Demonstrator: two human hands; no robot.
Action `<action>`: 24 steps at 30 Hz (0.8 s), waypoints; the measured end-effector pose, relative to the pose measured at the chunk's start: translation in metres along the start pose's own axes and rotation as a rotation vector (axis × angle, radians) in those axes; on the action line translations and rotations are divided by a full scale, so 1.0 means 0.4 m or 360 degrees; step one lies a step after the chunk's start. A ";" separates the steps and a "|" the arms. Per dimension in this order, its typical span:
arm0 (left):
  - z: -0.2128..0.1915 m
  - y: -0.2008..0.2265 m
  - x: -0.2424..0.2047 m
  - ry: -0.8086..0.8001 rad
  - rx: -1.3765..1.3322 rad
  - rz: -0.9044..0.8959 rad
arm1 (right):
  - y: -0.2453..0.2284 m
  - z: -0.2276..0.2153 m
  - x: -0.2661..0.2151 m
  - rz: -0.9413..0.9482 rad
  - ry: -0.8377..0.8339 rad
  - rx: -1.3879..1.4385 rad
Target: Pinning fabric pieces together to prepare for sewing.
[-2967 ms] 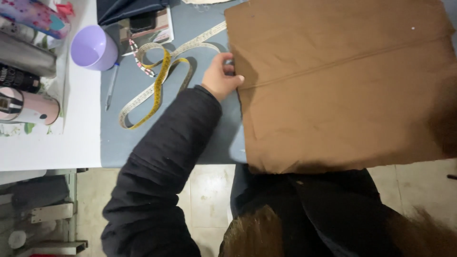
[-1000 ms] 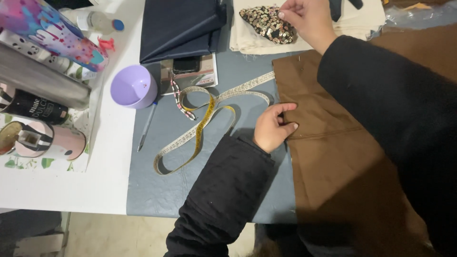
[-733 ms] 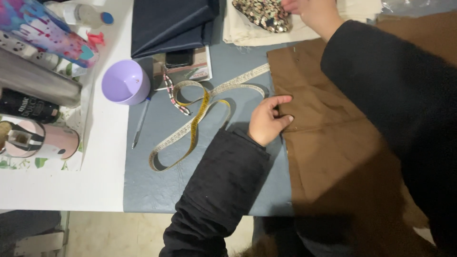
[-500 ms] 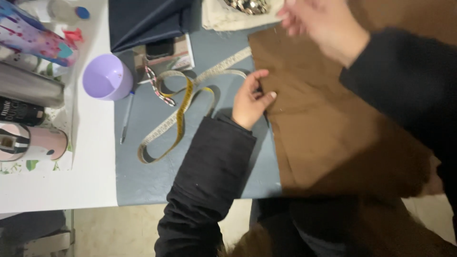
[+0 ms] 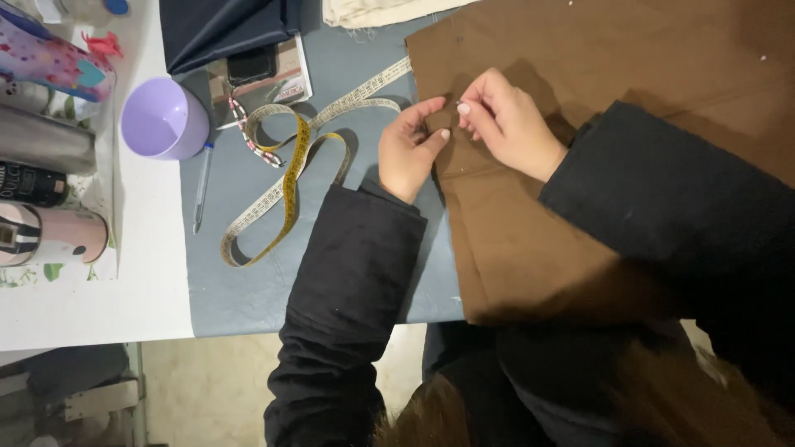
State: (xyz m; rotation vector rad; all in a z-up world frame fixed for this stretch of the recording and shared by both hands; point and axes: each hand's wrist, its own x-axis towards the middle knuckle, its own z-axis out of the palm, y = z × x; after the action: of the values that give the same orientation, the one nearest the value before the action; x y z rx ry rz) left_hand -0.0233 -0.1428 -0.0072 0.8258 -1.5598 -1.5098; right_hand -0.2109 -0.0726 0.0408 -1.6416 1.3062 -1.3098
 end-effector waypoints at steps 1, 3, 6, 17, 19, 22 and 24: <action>-0.008 -0.003 0.003 -0.0017 -0.0013 0.0010 | -0.010 0.000 0.002 -0.0049 0.0007 -0.0123; -0.013 0.015 0.002 -0.0011 -0.0048 -0.0016 | -0.015 0.003 0.008 -0.0075 -0.0008 -0.0174; -0.015 0.021 0.001 -0.0045 -0.0140 -0.0093 | -0.014 0.007 0.004 -0.0130 0.0012 -0.0259; -0.034 -0.004 0.004 -0.0098 -0.0343 -0.0235 | -0.021 0.015 -0.004 -0.0251 0.0020 -0.0472; -0.034 -0.007 0.007 -0.0096 -0.0353 -0.0213 | -0.015 0.019 -0.004 -0.0338 0.0038 -0.0649; -0.025 0.003 0.004 -0.0088 -0.0374 -0.0213 | -0.019 0.024 -0.004 -0.0342 0.0010 -0.0764; -0.028 -0.009 0.004 -0.0089 -0.0391 -0.0205 | -0.020 0.027 -0.005 -0.0337 -0.0005 -0.0786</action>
State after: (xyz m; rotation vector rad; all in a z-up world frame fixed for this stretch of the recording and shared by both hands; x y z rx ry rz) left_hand -0.0145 -0.1495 -0.0108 0.7590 -1.3469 -1.7896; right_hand -0.1982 -0.0695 0.0444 -2.1656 1.5768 -1.1562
